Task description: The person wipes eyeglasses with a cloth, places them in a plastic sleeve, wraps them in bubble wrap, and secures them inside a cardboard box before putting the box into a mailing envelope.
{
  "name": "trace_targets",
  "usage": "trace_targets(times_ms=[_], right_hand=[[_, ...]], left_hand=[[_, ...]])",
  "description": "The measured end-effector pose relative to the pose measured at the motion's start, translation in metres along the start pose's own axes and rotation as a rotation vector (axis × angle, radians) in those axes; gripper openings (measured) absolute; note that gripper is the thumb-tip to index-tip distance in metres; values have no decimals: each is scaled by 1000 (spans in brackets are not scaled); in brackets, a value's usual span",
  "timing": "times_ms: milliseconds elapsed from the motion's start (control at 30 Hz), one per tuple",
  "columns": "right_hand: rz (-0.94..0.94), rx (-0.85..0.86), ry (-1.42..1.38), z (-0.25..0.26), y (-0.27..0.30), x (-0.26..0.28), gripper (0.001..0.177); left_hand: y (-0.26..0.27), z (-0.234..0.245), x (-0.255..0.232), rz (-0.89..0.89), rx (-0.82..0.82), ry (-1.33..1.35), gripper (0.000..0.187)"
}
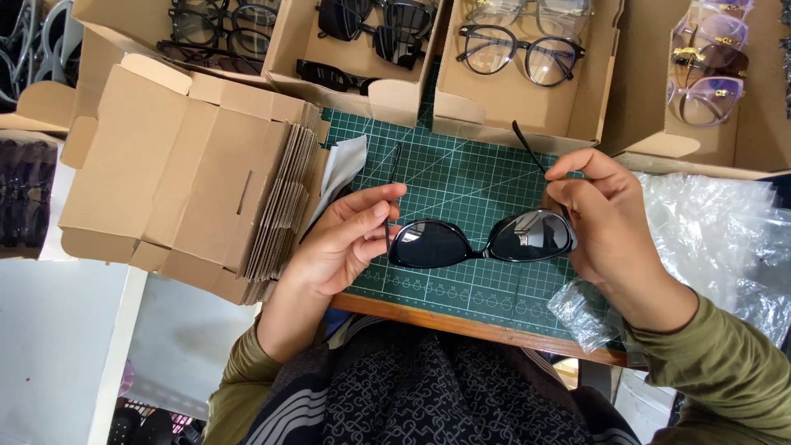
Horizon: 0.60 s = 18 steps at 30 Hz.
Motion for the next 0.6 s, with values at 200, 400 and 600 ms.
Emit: trace_targets(times_ms=[200,400,600], right_hand=[[15,6,-27,2,-1,1,12],[56,7,-60,-2,7,9,12],[517,47,328,-3,38,44,13]], left_hand=[[-1,-2,0,23,-3,43,44],[2,0,0,-14,72,26,40],[17,-17,-14,-357,312,-172,54]])
Point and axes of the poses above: each hand's wrist, its own y-axis away from the middle knuckle, its own z-axis out of the back of the hand, x = y × z, the point moved 6 cm from there along -y, towards the middle knuckle, and after that the axes turned 3 degrees about z, right-handed, at the moved point
